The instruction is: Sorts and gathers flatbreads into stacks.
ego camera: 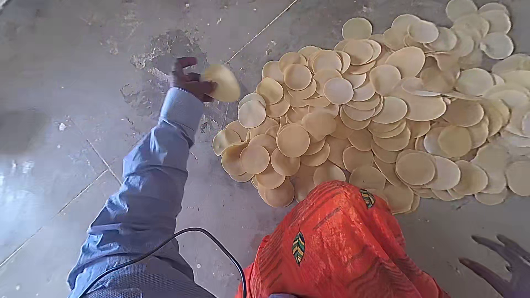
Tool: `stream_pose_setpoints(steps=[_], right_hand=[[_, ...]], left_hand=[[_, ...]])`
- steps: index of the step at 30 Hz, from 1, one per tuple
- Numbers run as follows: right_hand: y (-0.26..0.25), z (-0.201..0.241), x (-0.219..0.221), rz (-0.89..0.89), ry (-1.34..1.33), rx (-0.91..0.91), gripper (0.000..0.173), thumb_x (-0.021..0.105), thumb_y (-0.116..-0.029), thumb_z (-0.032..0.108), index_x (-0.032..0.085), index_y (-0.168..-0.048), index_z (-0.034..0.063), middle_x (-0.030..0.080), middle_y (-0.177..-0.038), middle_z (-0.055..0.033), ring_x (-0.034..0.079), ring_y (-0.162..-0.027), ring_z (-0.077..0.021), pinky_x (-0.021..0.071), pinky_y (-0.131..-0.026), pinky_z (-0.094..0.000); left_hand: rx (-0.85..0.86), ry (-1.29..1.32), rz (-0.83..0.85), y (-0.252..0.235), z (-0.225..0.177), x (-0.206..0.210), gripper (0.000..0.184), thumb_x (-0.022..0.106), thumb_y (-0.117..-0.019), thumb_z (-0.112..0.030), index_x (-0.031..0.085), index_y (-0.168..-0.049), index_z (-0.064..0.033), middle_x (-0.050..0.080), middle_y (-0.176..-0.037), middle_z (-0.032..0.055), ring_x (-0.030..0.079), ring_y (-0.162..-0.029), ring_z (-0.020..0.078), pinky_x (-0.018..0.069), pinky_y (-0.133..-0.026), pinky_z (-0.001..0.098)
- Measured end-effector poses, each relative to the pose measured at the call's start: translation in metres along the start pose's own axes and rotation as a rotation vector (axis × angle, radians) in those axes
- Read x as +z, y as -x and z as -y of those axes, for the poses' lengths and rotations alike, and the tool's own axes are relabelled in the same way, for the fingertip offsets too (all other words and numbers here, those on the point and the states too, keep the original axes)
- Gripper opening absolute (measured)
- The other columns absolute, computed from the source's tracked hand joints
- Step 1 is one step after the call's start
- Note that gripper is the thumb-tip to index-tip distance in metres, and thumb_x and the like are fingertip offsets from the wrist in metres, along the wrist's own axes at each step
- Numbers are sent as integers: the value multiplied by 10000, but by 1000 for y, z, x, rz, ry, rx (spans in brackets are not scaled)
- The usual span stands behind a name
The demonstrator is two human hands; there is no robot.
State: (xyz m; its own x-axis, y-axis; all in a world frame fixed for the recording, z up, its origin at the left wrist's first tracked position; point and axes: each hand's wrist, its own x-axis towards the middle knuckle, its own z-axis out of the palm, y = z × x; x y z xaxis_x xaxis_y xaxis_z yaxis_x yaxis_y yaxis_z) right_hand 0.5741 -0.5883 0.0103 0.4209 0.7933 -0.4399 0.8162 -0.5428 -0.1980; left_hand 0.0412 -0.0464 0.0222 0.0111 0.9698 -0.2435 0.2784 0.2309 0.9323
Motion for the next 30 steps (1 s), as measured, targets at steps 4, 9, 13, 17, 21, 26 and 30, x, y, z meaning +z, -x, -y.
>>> stream_pose_setpoints(steps=[4, 9, 13, 17, 21, 26, 30], right_hand=[[-61, 57, -10, -41, -68, -80, 593, 808, -848, 88, 587, -1389, -14, 328, -1584, -367, 349, -1445, -577, 355, -1077, -756], [-86, 87, 0, -190, 10, -333, 545, 760, -883, 204, 607, -1367, 8, 463, -1488, -360, 500, -1307, -594, 423, -981, -761], [-78, 115, -3, -4, -36, -181, 570, 772, -912, 186, 570, -1416, 15, 386, -1553, -359, 385, -1412, -595, 334, -1090, -758], [-70, 83, 9, -27, -88, -170, 567, 840, -830, 67, 613, -1343, -17, 386, -1539, -381, 416, -1390, -594, 362, -1073, -761], [-57, 64, 12, 6, -101, -51, 545, 820, -866, 86, 608, -1360, -9, 416, -1522, -375, 440, -1372, -590, 356, -1070, -759], [-61, 77, 10, 46, -117, 16, 530, 802, -893, 113, 607, -1367, -21, 488, -1462, -370, 508, -1295, -591, 379, -1040, -756], [-71, 90, 14, 43, -130, 14, 549, 795, -912, 176, 592, -1400, 28, 519, -1476, -301, 570, -1259, -532, 455, -994, -704]], left_hand=[[-191, 148, 193, 57, -16, 43, 648, 714, -917, 29, 408, -1472, -103, 644, -1096, 131, 679, -845, 199, 606, -723, 381], [22, -687, 335, 72, 75, 16, 632, 831, -871, -198, 555, -1364, 84, 633, -1233, 305, 609, -1178, 441, 461, -1056, 585], [9, -975, 391, 84, 109, 13, 416, 791, -908, -256, 696, -1173, 51, 601, -1301, 335, 500, -1327, 509, 373, -1137, 643], [62, -936, 320, 87, 78, -2, 354, 757, -927, -241, 712, -1107, 60, 618, -1280, 333, 518, -1306, 514, 383, -1118, 672], [88, -805, 210, 100, -3, -12, 352, 696, -930, -100, 597, -1195, 110, 652, -1137, 331, 638, -1089, 479, 477, -956, 663], [135, -174, 296, 123, -30, 29, 375, 692, -919, 35, 528, -1253, -11, 699, -957, 65, 700, -757, 69, 611, -695, 264], [-14, -229, 344, 102, 32, 82, 511, 749, -928, -70, 517, -1367, 54, 675, -1180, 233, 703, -991, 288, 591, -887, 466]])
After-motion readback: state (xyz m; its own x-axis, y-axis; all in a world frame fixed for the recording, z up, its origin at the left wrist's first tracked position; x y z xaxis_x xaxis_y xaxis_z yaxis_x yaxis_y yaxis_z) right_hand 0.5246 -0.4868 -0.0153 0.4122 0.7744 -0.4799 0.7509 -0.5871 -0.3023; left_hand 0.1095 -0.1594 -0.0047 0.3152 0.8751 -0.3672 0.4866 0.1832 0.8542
